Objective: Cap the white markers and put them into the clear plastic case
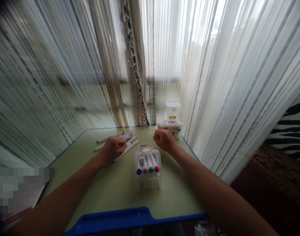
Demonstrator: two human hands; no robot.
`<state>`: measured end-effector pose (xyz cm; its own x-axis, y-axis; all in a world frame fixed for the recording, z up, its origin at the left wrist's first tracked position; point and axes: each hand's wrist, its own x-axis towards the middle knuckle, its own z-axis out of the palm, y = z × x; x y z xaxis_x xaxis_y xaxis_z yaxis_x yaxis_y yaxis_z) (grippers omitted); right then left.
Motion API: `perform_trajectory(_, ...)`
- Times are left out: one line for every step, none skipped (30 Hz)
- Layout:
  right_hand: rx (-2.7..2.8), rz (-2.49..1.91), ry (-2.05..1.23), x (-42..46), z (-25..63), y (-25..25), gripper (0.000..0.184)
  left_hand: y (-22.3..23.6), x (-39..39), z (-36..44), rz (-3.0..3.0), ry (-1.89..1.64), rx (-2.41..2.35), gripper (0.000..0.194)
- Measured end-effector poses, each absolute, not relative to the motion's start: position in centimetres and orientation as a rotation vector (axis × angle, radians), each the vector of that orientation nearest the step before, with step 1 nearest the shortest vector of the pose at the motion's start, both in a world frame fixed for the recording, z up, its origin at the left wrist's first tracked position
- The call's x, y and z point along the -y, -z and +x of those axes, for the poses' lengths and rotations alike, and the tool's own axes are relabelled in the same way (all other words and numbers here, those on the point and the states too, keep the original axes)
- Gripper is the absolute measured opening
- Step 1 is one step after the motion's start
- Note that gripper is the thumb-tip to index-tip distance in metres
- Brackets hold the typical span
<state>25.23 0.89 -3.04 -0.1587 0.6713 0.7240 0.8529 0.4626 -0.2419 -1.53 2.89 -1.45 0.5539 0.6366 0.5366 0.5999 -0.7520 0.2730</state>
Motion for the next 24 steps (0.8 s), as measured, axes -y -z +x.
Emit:
perform_trajectory(1.898, -1.268, 0.288, -0.9, 25.5, 3.0, 0.032, 1.3, -3.1, -1.8, 2.714, -0.987, -1.127, 0.032)
perform_trajectory(1.897, -1.262, 0.292, -0.9, 25.7, 3.0, 0.031, 1.1, -3.2, -2.0, 2.710, -0.993, -1.172, 0.031)
perform_trajectory(1.896, -1.258, 0.293, -1.0, 25.9, 3.0, 0.030, 1.0, -3.4, -2.2, 2.710, -0.982, -1.205, 0.029)
perform_trajectory(1.900, -1.255, 0.292, -1.0, 26.0, 3.0, 0.031, 0.9, -3.5, -2.3, 2.717, -0.951, -1.221, 0.028)
perform_trajectory(1.910, -1.254, 0.287, -1.1, 26.0, 3.1, 0.031, 0.9, -3.5, -2.4, 2.728, -0.906, -1.221, 0.026)
perform_trajectory(1.925, -1.254, 0.280, -1.2, 26.0, 3.2, 0.033, 0.9, -3.4, -2.4, 2.741, -0.852, -1.206, 0.024)
perform_trajectory(1.945, -1.256, 0.270, -1.2, 25.9, 3.4, 0.034, 1.0, -3.3, -2.4, 2.764, -0.781, -1.192, 0.022)
perform_trajectory(1.965, -1.259, 0.260, -1.2, 25.8, 3.5, 0.034, 1.1, -3.1, -2.3, 2.787, -0.713, -1.184, 0.020)
perform_trajectory(1.984, -1.262, 0.250, -1.3, 25.7, 3.6, 0.035, 1.1, -3.0, -2.2, 2.812, -0.647, -1.187, 0.020)
perform_trajectory(1.997, -1.266, 0.244, -1.3, 25.6, 3.6, 0.035, 1.2, -2.7, -2.0, 2.860, -0.546, -1.225, 0.021)
perform_trajectory(2.003, -1.270, 0.239, -1.2, 25.6, 3.7, 0.034, 1.3, -2.5, -1.9, 2.879, -0.496, -1.251, 0.021)
perform_trajectory(2.004, -1.273, 0.236, -1.2, 25.5, 3.7, 0.034, 1.4, -2.3, -1.8, 2.886, -0.476, -1.269, 0.021)
perform_trajectory(2.002, -1.274, 0.233, -1.1, 25.5, 3.7, 0.033, 1.5, -2.1, -1.6, 2.889, -0.454, -1.282, 0.021)
perform_trajectory(1.998, -1.273, 0.228, -1.0, 25.5, 3.7, 0.033, 1.5, -1.9, -1.5, 2.894, -0.438, -1.290, 0.022)
perform_trajectory(1.994, -1.270, 0.223, -0.9, 25.5, 3.6, 0.033, 1.6, -1.7, -1.4, 2.898, -0.427, -1.298, 0.022)
perform_trajectory(1.989, -1.263, 0.219, -0.8, 25.5, 3.6, 0.034, 1.7, -1.6, -1.2, 2.903, -0.419, -1.298, 0.022)
perform_trajectory(1.980, -1.259, 0.214, -0.7, 25.4, 3.5, 0.035, 1.8, -1.4, -1.1, 2.908, -0.419, -1.299, 0.023)
perform_trajectory(1.968, -1.260, 0.208, -0.6, 25.4, 3.5, 0.036, 1.8, -1.3, -1.0, 2.911, -0.424, -1.299, 0.023)
perform_trajectory(1.951, -1.261, 0.198, -0.5, 25.4, 3.4, 0.036, 1.9, -1.2, -0.8, 2.908, -0.436, -1.307, 0.023)
perform_trajectory(1.932, -1.258, 0.183, -0.4, 25.4, 3.4, 0.036, 1.8, -1.1, -0.7, 2.901, -0.450, -1.315, 0.022)
perform_trajectory(1.914, -1.256, 0.168, -0.3, 25.4, 3.3, 0.036, 1.8, -0.9, -0.6, 2.891, -0.473, -1.329, 0.022)
perform_trajectory(1.896, -1.258, 0.147, -0.2, 25.4, 3.3, 0.037, 1.6, -0.8, -0.5, 2.876, -0.499, -1.347, 0.023)
perform_trajectory(1.878, -1.264, 0.117, -0.1, 25.3, 3.2, 0.038, 1.5, -0.7, -0.4, 2.861, -0.526, -1.371, 0.026)
perform_trajectory(1.856, -1.272, 0.075, -0.1, 25.3, 3.1, 0.039, 1.3, -0.5, -0.3, 2.838, -0.557, -1.396, 0.028)
